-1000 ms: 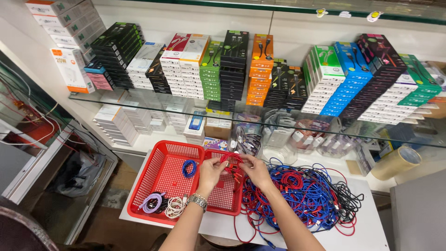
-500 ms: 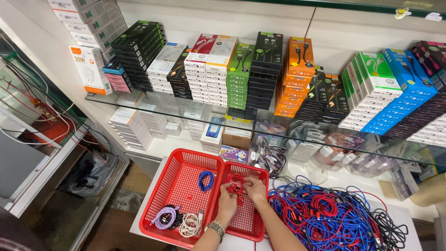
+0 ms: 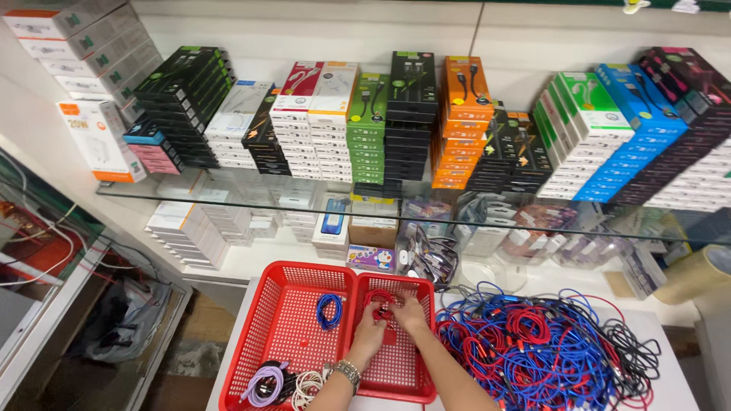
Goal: The person untangles and coils red and blue cables from a mixed pile on a counter, then places the coiled cables into a red plastic basket. The person handles the cables by hand, separating them by color and organizing them into neat loops.
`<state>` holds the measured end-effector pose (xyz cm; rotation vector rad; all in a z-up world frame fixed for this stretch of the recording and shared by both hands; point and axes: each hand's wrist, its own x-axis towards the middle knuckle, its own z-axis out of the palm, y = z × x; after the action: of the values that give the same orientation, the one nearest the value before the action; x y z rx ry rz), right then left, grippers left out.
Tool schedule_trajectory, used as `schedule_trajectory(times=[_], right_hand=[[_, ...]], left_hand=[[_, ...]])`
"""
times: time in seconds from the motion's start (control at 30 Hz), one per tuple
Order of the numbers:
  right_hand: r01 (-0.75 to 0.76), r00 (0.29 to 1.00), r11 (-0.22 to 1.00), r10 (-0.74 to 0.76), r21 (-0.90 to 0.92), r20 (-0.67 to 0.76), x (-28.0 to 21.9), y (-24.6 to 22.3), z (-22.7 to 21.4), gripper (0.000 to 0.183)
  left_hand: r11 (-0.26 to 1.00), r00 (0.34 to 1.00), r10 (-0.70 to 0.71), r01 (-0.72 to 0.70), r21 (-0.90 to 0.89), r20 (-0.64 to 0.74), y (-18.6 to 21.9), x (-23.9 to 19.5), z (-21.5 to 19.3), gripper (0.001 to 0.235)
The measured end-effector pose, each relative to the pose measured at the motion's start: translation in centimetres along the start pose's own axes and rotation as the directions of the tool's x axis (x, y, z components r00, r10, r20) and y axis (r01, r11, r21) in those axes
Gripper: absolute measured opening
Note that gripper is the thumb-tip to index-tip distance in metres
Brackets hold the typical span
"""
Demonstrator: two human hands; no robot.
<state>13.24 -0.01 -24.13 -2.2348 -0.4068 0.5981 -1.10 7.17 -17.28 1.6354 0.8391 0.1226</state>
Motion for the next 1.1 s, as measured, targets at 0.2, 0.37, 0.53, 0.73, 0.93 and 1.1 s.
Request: schedule_trajectory(times=[0.2,0.37,0.53,0.73,0.93,1.1], right_hand=[[-0.012,0.993,0.940,-0.029,0.341,0.116,-1.8,-1.3,-4.3,0.049],[0.132,0.990,0.958,-0.114,0.255,-0.082,-4.2,-1.7,-11.0,0.039],[0.161,0.927,0.981,-0.186,-0.104,-0.326,-8.1,0.5,-20.3,0.029],[-0.054,0.882,0.711,-0.295,-0.701,-0.367,-13.5,4.3,-27.2,0.031],[0.093,0.876,0.846,-0.321,-0.525,-0.361,-15.5,5.8,-29.2,0.012],[0.302,0.826,0.912,-0.395,-0.276,-0.401,-16.1,5.2,-31.5,0.013]], left_hand=[[0.991,0.985,0.128,-0.122,0.057,-0.119,2.3,1.0,2.6,0.039],[0.964,0.965,0.263,-0.263,-0.032,-0.014,4.9,1.1,6.3,0.028],[0.964,0.955,0.265,-0.259,-0.064,0.129,7.8,-0.4,10.7,0.025],[0.972,0.920,0.200,-0.144,-0.185,0.336,9.9,-2.2,15.1,0.025],[0.977,0.894,0.183,-0.119,-0.176,0.410,11.4,-3.6,18.6,0.028],[0.957,0.940,-0.038,0.132,-0.259,0.339,14.1,-4.6,20.8,0.045]])
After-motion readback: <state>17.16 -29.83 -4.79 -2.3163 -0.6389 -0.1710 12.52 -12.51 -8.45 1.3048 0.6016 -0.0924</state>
